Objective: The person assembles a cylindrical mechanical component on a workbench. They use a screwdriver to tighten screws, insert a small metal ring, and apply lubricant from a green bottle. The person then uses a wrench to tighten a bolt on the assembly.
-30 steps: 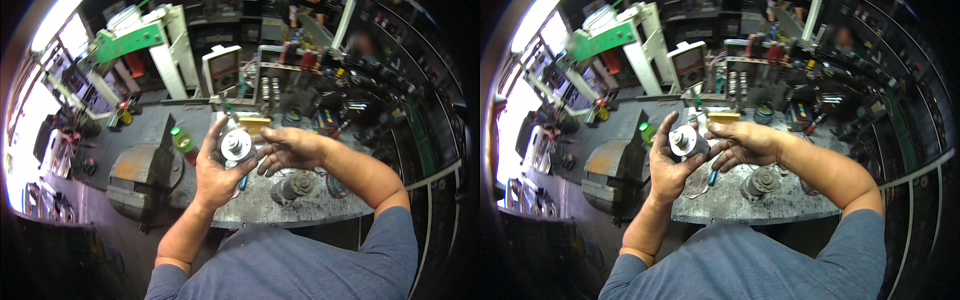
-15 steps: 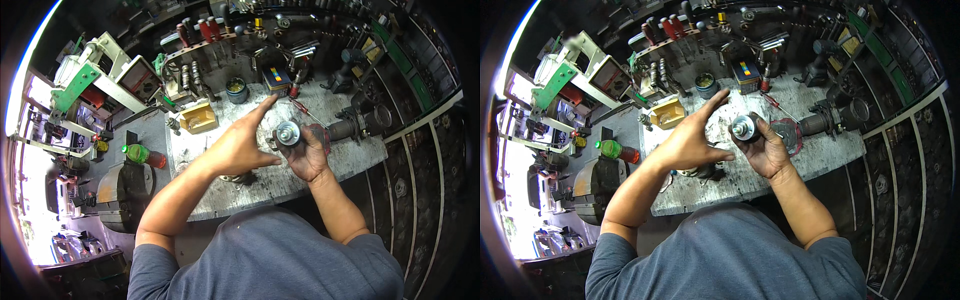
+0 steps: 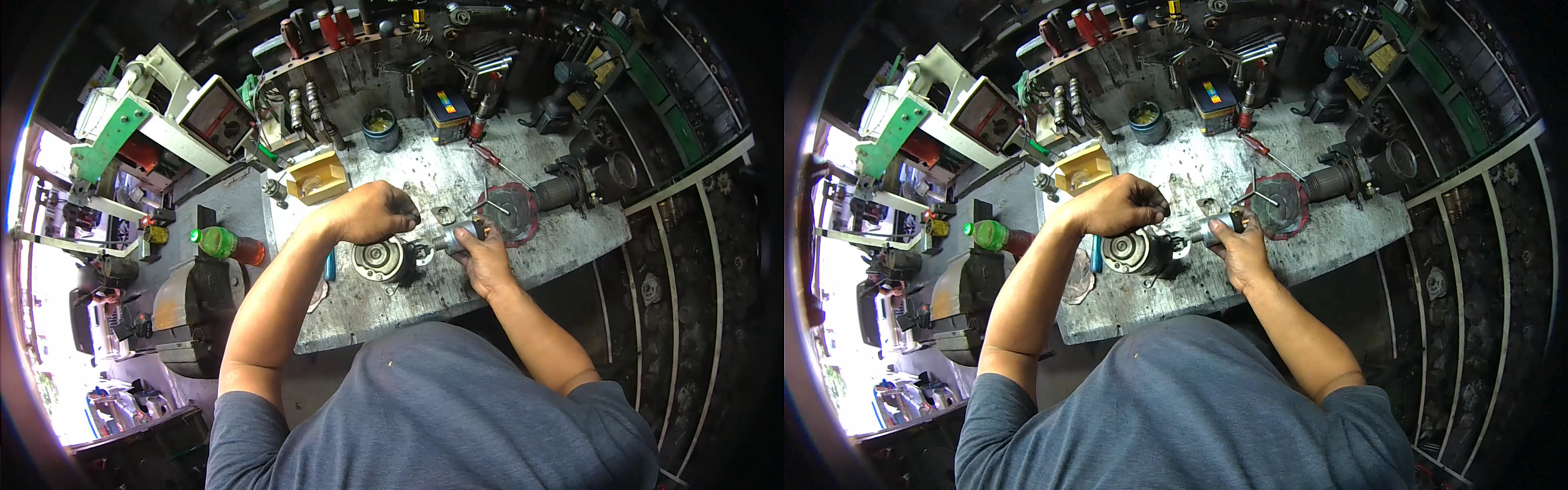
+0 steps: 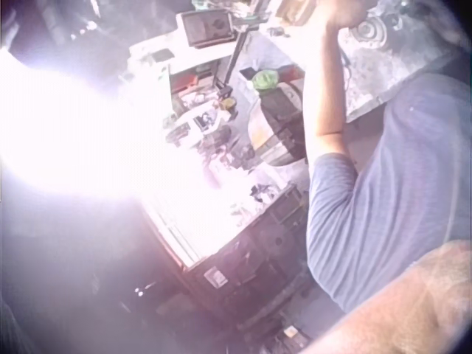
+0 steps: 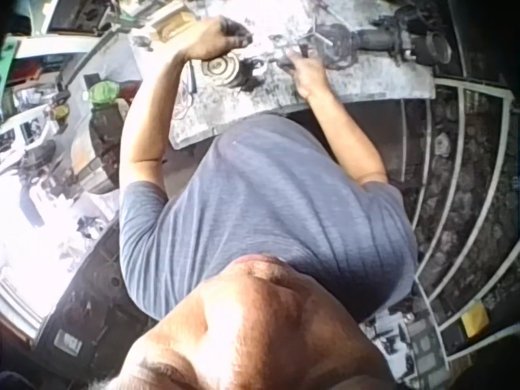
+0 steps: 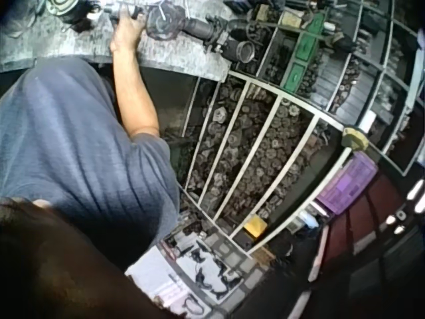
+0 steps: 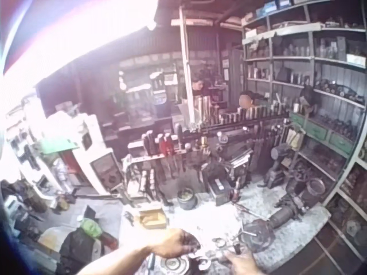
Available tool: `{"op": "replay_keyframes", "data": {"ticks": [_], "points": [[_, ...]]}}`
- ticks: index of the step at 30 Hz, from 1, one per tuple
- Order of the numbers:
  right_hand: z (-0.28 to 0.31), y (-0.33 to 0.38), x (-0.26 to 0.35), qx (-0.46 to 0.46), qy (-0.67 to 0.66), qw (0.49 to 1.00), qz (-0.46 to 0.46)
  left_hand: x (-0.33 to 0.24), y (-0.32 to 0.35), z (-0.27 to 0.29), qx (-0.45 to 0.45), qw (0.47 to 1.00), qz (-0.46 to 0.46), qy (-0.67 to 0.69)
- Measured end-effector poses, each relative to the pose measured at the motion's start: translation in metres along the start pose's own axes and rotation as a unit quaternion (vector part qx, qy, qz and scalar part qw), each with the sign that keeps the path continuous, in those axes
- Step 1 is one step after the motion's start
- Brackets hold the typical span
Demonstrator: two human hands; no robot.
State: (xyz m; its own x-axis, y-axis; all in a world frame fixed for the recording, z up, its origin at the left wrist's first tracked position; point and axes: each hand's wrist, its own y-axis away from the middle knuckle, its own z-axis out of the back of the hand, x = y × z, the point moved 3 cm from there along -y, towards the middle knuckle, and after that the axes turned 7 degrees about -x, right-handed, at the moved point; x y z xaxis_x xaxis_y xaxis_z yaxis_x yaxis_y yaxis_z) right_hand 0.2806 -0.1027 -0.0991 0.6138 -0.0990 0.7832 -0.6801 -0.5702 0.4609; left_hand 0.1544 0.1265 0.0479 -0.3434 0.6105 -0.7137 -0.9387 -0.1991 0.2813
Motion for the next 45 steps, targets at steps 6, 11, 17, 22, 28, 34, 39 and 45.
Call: {"op": "replay_keyframes", "data": {"ticks": [6, 11, 17, 22, 28, 34, 39, 45], "points": [[-0.031, 0.027, 0.017, -0.061, 0.282, 0.926, 0.242, 0.020, 0.012, -0.016, -0.092, 0.975, 0.010, 0.201], [-0.067, 0.065, 0.029, -0.011, 0.515, 0.737, 0.438, 0.025, 0.015, -0.024, -0.148, 0.962, 0.005, 0.228], [-0.089, 0.084, 0.024, 0.092, 0.569, 0.693, 0.432, 0.027, 0.013, -0.026, -0.172, 0.959, -0.003, 0.226], [-0.090, 0.080, 0.030, 0.076, 0.572, 0.705, 0.412, 0.036, 0.007, -0.030, -0.175, 0.957, 0.007, 0.230], [-0.087, 0.066, 0.038, 0.149, 0.543, 0.716, 0.413, 0.045, 0.001, -0.035, -0.166, 0.950, -0.004, 0.263], [-0.070, 0.056, 0.040, 0.200, 0.490, 0.749, 0.399, 0.043, 0.006, -0.032, -0.177, 0.948, 0.013, 0.264], [-0.063, 0.051, 0.041, 0.213, 0.483, 0.756, 0.388, 0.037, 0.010, -0.029, -0.184, 0.948, 0.028, 0.258], [-0.073, 0.052, 0.041, 0.213, 0.541, 0.723, 0.373, 0.035, 0.014, -0.028, -0.198, 0.949, 0.038, 0.243]]}}
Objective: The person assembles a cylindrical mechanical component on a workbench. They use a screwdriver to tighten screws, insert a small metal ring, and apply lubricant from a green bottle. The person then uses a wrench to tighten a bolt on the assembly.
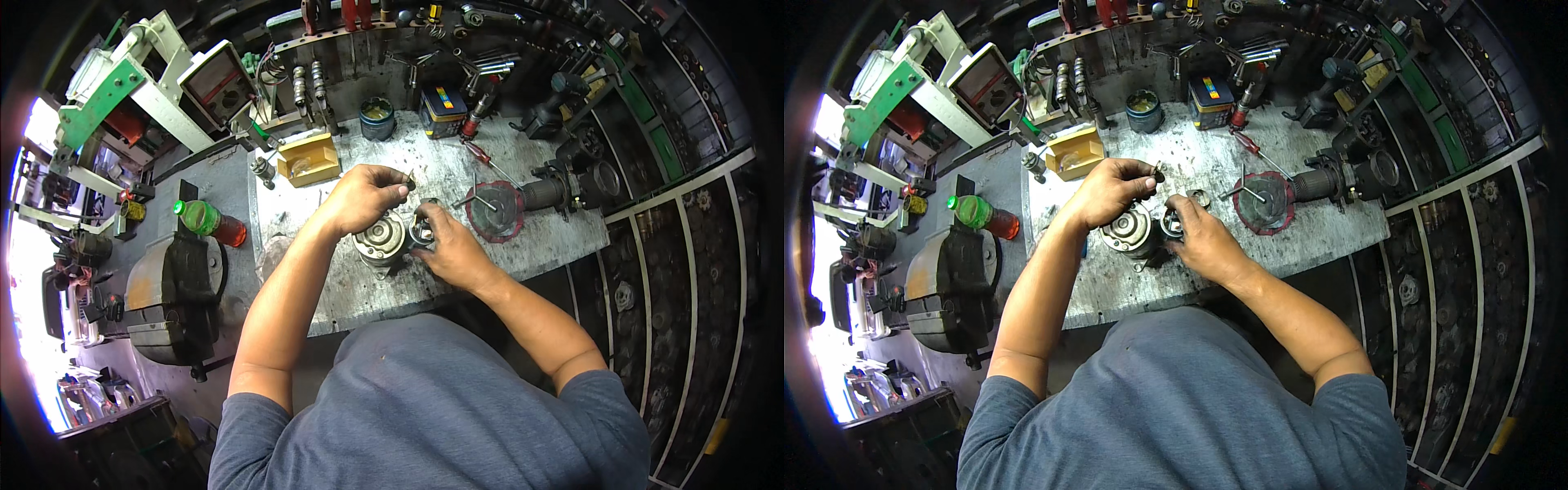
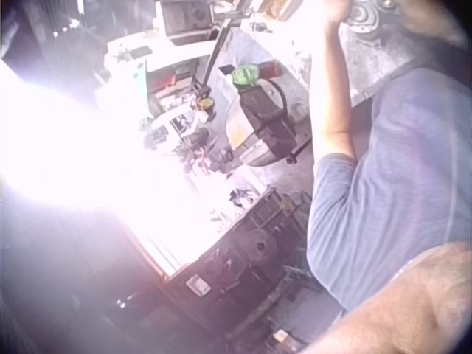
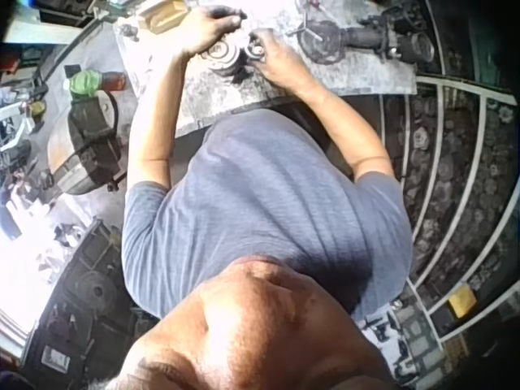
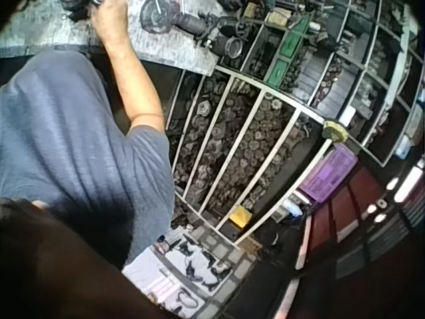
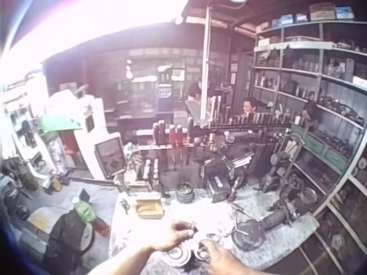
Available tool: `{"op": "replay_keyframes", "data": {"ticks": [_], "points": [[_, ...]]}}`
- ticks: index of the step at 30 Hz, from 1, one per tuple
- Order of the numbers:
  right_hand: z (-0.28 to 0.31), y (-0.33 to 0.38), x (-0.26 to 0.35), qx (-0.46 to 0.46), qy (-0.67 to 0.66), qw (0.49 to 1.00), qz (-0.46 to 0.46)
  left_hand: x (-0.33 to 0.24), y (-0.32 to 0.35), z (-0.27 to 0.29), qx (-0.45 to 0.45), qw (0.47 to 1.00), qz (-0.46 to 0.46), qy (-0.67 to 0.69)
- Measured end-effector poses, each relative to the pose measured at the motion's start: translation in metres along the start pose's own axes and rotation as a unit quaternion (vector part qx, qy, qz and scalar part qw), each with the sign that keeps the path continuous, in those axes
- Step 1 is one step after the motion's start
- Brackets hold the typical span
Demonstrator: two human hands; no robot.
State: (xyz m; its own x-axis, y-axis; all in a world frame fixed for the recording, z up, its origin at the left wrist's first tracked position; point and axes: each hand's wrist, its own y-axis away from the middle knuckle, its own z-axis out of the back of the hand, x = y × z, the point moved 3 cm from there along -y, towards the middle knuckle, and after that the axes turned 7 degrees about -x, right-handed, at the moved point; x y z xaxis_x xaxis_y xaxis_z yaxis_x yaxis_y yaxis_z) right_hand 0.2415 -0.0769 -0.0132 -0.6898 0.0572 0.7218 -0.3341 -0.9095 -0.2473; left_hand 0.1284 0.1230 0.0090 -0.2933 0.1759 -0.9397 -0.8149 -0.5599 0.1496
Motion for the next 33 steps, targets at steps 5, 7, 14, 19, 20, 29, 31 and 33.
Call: {"op": "replay_keyframes", "data": {"ticks": [5, 7, 14, 19, 20, 29, 31, 33], "points": [[0.013, -0.009, -0.001, 0.060, 0.015, 0.996, 0.056, -0.001, 0.001, -0.001, -0.013, 1.000, 0.009, 0.007], [0.014, -0.010, -0.004, 0.051, 0.043, 0.997, 0.049, -0.001, 0.001, -0.001, -0.014, 1.000, 0.012, 0.008], [-0.001, 0.002, -0.002, 0.001, 0.078, 0.997, -0.021, 0.003, -0.001, 0.000, -0.013, 1.000, 0.014, 0.015], [0.013, -0.008, -0.008, 0.075, 0.051, 0.994, 0.057, 0.001, -0.001, 0.002, -0.021, 1.000, 0.018, -0.011], [0.016, -0.013, -0.010, 0.076, 0.057, 0.993, 0.077, 0.000, 0.000, 0.002, -0.017, 1.000, 0.015, -0.009], [0.005, -0.004, -0.007, -0.060, -0.027, 0.994, -0.091, -0.003, 0.003, 0.000, -0.023, 1.000, 0.015, 0.007], [0.004, 0.001, -0.009, -0.073, -0.062, 0.991, -0.096, -0.001, 0.003, -0.001, -0.025, 1.000, 0.007, 0.013], [0.005, 0.003, -0.017, -0.047, -0.075, 0.988, -0.127, 0.001, 0.002, -0.001, -0.031, 0.999, -0.006, 0.008]]}}
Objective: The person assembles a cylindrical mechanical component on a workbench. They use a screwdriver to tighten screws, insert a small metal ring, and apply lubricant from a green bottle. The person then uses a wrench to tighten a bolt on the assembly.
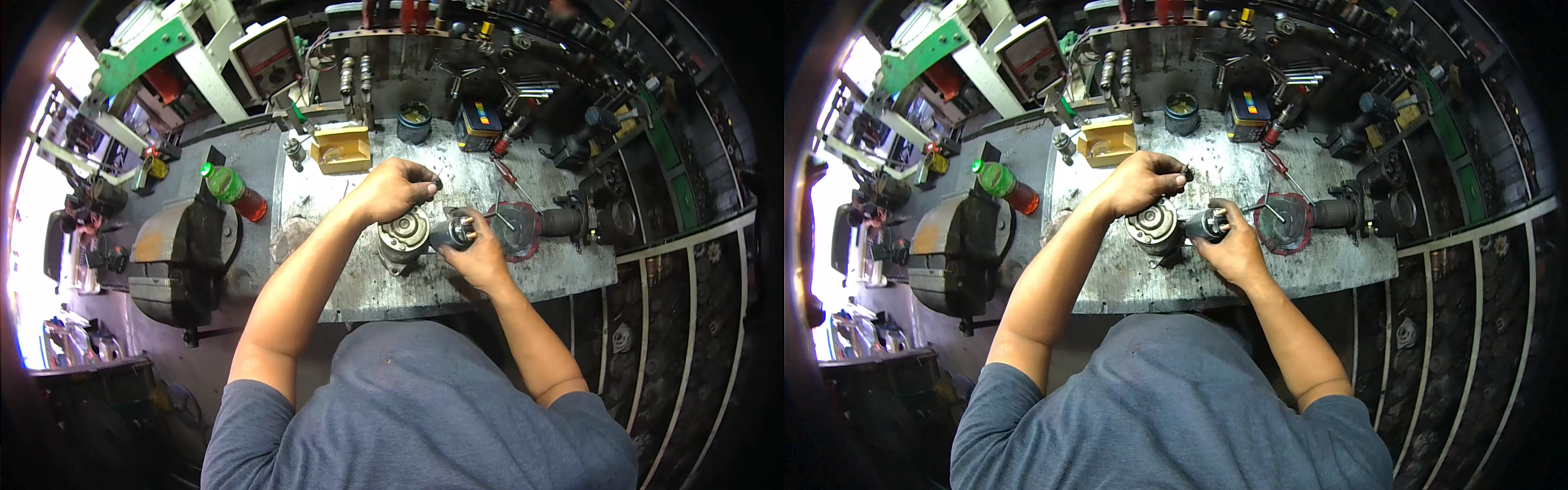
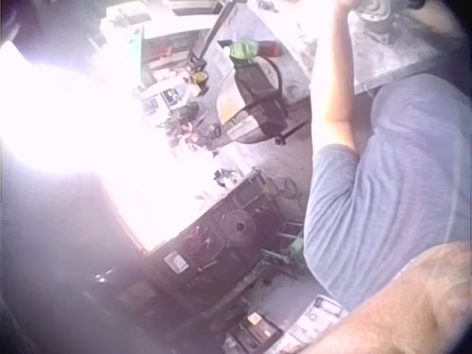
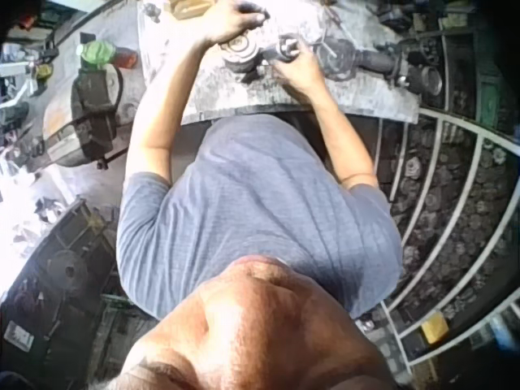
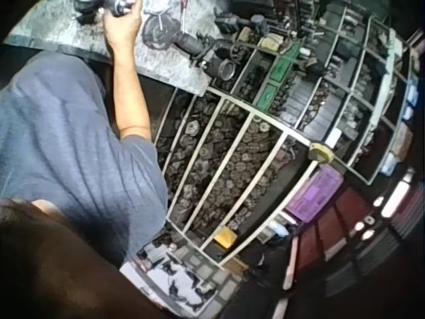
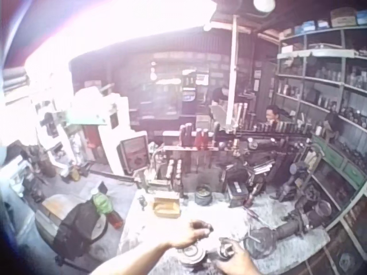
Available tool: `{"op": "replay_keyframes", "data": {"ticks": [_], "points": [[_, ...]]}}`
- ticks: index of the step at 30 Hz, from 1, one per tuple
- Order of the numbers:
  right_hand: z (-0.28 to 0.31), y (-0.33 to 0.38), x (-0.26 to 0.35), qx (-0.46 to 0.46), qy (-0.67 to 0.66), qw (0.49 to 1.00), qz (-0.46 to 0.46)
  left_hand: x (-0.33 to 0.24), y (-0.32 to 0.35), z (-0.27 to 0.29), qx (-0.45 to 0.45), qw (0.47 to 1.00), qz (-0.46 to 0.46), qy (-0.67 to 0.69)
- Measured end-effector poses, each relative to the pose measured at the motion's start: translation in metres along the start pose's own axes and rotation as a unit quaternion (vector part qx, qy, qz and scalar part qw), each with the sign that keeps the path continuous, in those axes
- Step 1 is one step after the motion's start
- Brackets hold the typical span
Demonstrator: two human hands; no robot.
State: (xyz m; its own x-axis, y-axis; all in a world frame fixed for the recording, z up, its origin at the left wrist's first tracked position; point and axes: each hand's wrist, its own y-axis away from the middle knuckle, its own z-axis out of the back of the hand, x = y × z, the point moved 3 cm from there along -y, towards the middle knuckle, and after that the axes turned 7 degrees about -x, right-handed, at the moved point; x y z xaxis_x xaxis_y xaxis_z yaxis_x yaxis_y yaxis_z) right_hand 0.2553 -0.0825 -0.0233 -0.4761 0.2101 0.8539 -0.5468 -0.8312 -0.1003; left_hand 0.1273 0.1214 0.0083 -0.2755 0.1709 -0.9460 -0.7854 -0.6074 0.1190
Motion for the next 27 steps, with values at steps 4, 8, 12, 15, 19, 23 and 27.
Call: {"op": "replay_keyframes", "data": {"ticks": [4, 8, 12, 15, 19, 23, 27], "points": [[0.006, -0.007, -0.011, 0.038, -0.015, 0.999, -0.009, 0.002, -0.004, -0.002, 0.005, 0.999, -0.016, 0.032], [0.009, -0.012, -0.013, 0.046, 0.004, 0.998, -0.033, 0.001, -0.006, -0.001, 0.016, 0.998, -0.061, -0.013], [0.011, -0.015, -0.015, 0.055, 0.042, 0.997, -0.014, 0.001, -0.008, -0.001, -0.018, 0.993, -0.109, -0.050], [0.011, -0.018, -0.017, 0.069, 0.034, 0.997, -0.017, 0.005, -0.011, -0.003, -0.035, 0.993, -0.108, -0.025], [0.008, -0.018, -0.007, 0.070, 0.051, 0.996, 0.018, 0.006, -0.013, -0.003, -0.071, 0.985, -0.148, -0.048], [0.001, -0.015, 0.023, 0.081, 0.180, 0.964, 0.180, 0.003, -0.008, 0.000, -0.078, 0.984, -0.146, -0.065], [-0.002, -0.017, 0.029, 0.108, 0.194, 0.954, 0.203, -0.002, -0.003, 0.003, -0.047, 0.986, -0.116, -0.110]]}}
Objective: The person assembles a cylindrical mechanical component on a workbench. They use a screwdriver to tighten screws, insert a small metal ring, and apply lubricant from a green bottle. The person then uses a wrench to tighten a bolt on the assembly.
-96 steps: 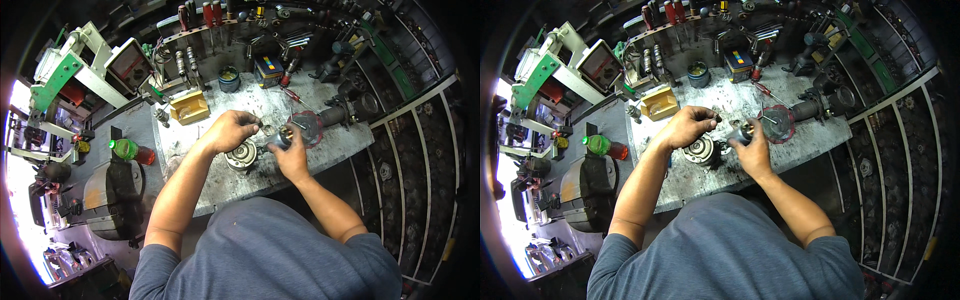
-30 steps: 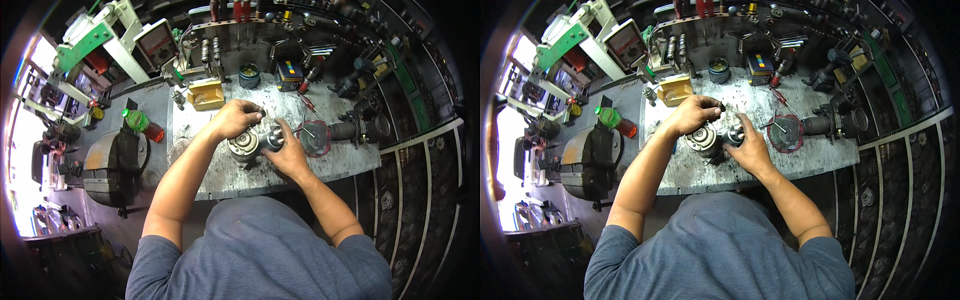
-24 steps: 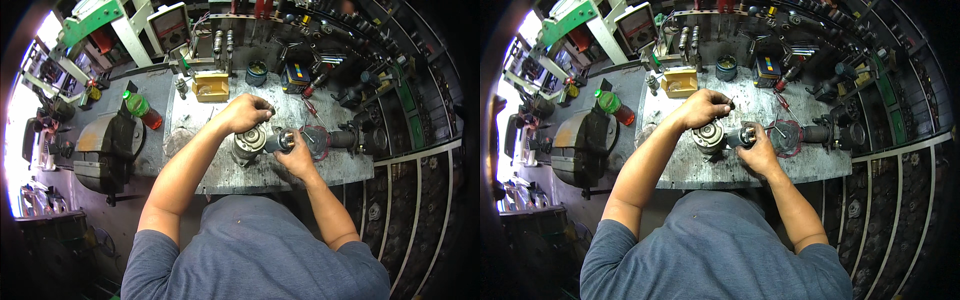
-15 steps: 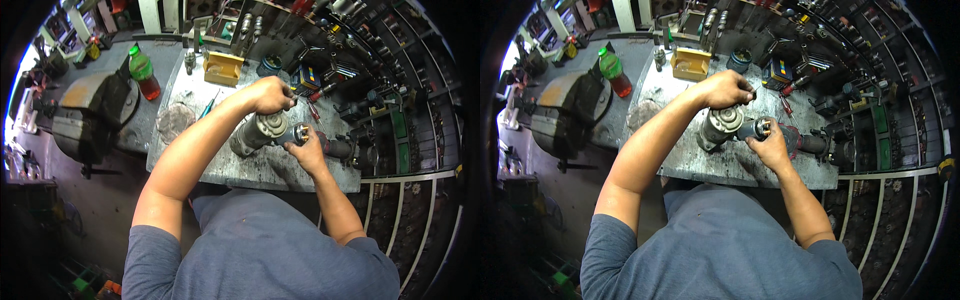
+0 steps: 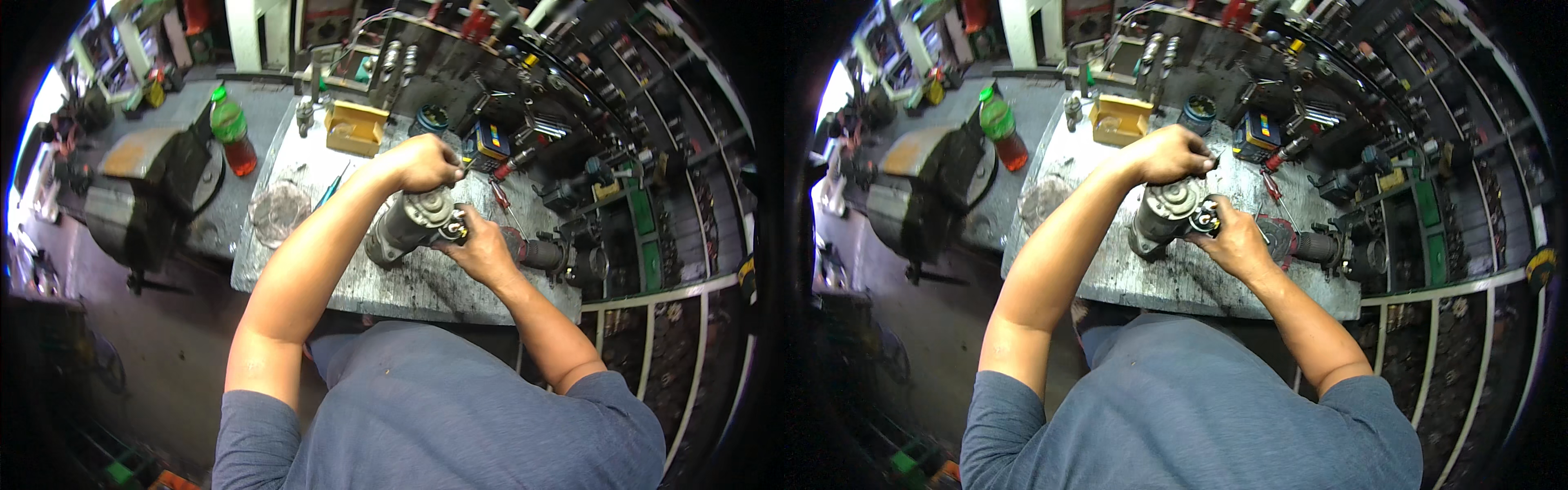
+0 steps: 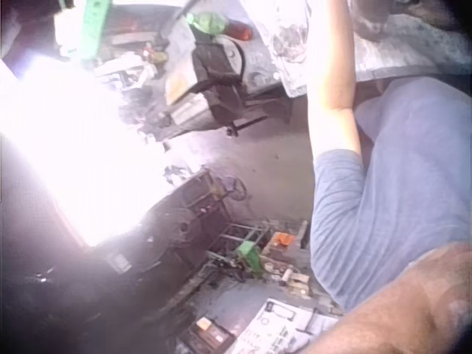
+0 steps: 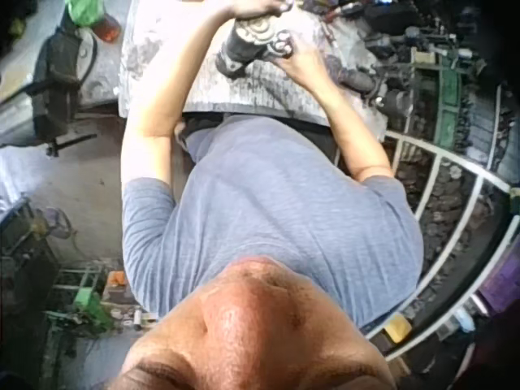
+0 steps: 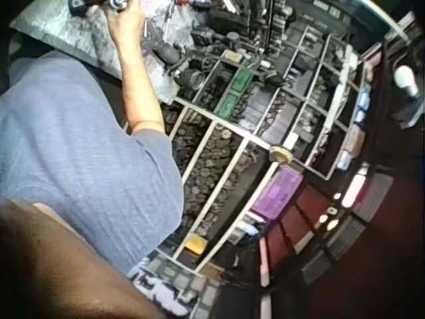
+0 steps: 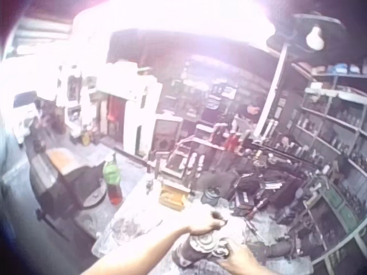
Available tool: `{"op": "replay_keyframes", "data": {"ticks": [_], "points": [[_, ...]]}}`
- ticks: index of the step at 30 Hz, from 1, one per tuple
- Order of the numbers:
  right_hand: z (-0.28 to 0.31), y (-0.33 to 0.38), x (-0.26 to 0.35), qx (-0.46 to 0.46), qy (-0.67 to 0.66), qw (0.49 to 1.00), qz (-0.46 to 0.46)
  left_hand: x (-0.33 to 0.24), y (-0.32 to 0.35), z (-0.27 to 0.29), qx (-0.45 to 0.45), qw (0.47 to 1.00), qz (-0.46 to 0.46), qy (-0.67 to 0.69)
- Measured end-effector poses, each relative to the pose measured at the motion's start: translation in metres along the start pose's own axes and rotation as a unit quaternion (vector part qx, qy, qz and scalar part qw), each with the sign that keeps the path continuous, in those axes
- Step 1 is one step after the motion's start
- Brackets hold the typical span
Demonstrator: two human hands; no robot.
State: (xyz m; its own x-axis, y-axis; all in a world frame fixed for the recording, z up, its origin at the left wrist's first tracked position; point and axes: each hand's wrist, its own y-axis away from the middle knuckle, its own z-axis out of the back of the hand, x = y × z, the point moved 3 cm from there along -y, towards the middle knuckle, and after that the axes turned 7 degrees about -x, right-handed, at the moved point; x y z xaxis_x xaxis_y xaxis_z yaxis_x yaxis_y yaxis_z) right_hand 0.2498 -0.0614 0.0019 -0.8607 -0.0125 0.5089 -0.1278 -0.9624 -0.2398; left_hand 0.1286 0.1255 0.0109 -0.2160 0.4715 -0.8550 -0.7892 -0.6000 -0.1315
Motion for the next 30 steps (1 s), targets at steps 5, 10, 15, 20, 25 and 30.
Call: {"op": "replay_keyframes", "data": {"ticks": [5, 10, 15, 20, 25, 30], "points": [[-0.004, 0.002, -0.026, 0.031, -0.061, 0.998, 0.008, -0.009, 0.002, 0.003, 0.059, 0.995, 0.060, 0.046], [-0.007, 0.005, -0.033, 0.010, -0.104, 0.994, 0.020, -0.061, 0.036, 0.014, -0.223, 0.964, -0.128, -0.068], [-0.013, 0.011, -0.043, -0.005, -0.189, 0.982, -0.001, -0.088, 0.073, -0.032, -0.016, 0.913, -0.172, -0.368], [-0.021, 0.015, -0.050, -0.010, -0.195, 0.981, -0.011, -0.086, 0.066, -0.049, 0.056, 0.879, -0.110, -0.461], [-0.019, 0.006, -0.062, 0.066, -0.227, 0.972, 0.000, -0.091, 0.065, -0.050, 0.057, 0.876, -0.079, -0.473], [-0.038, -0.047, -0.155, 0.264, -0.246, 0.924, -0.124, -0.093, 0.061, -0.050, 0.069, 0.884, -0.038, -0.461]]}}
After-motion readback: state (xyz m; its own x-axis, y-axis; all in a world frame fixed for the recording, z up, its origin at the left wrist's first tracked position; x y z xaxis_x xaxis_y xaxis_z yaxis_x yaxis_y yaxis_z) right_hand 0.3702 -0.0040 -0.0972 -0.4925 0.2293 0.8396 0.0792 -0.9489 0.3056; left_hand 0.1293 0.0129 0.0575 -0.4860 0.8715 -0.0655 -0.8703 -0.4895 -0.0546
